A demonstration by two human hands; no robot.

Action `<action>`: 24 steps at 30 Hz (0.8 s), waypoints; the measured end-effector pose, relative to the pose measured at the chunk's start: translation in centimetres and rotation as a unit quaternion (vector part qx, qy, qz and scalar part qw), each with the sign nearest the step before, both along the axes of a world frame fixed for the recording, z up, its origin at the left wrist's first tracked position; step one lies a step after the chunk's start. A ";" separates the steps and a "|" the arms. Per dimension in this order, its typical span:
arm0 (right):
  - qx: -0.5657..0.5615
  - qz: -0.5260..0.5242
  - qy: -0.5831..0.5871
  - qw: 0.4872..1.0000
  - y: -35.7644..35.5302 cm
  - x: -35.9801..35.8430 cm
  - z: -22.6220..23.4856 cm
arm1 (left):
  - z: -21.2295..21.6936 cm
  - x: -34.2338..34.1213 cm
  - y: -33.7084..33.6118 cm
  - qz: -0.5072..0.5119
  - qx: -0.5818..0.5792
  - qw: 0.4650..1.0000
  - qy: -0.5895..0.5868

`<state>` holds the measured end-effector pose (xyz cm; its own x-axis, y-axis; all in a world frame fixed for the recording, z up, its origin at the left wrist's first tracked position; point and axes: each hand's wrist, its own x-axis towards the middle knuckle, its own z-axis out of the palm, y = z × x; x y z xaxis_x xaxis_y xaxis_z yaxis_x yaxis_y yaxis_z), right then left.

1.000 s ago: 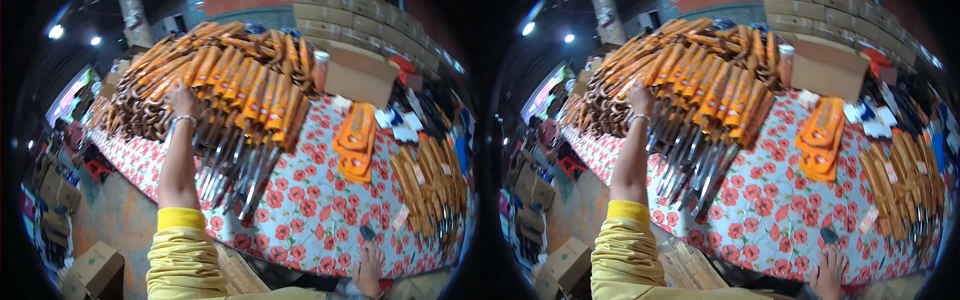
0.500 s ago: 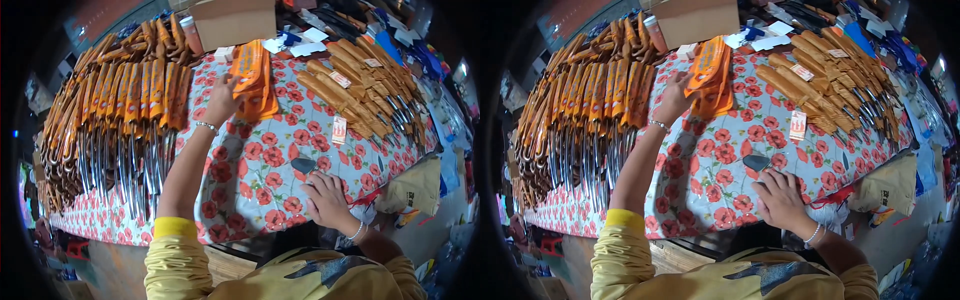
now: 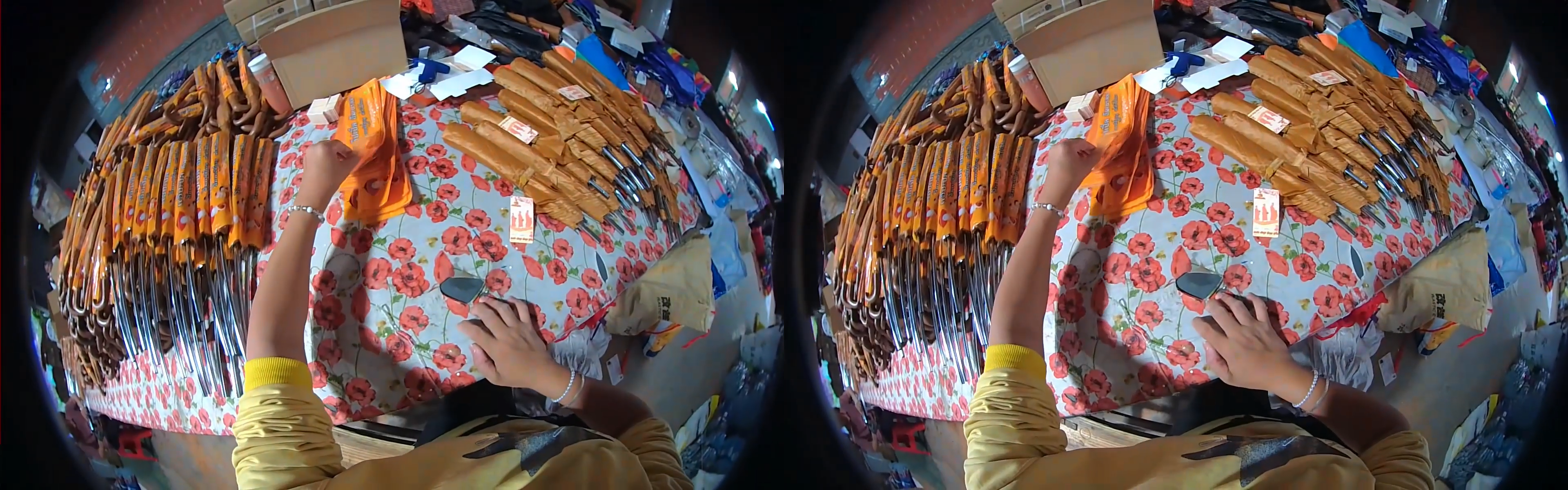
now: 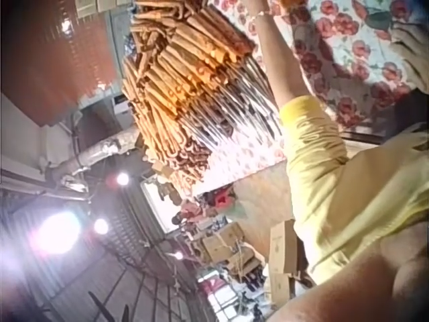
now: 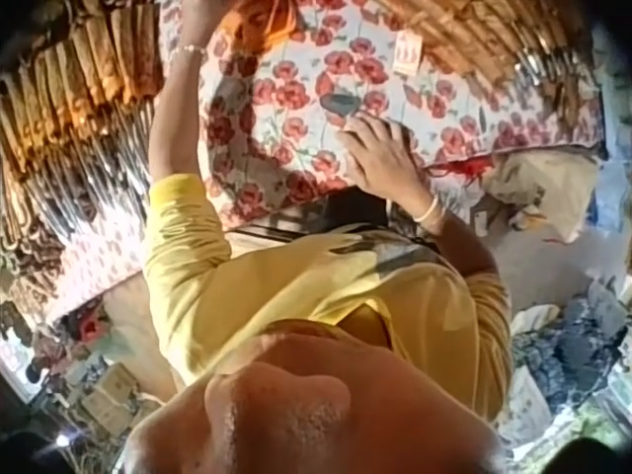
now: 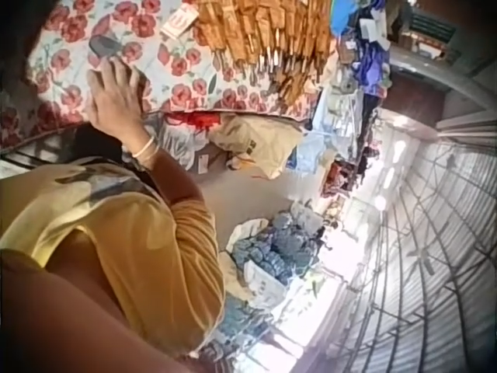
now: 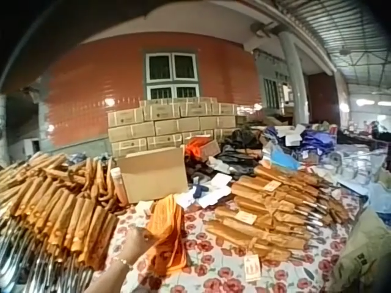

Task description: Inserting wooden-handled tools into plastic packaging sleeves and organizing them on a table.

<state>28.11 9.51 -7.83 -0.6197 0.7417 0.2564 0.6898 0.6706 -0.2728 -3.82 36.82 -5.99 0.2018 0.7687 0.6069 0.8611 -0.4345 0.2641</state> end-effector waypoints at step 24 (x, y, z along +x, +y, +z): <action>0.107 -0.371 -0.001 0.923 11.1 13.4 0.4 | -1.9 16.2 -23.6 -0.252 -0.183 0.936 -0.163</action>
<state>41.56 20.57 -7.48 0.0372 0.8947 0.4452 0.9807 0.0528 -0.1880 12.35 13.20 -7.87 0.4456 0.7941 0.4134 0.4189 -0.5931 0.6876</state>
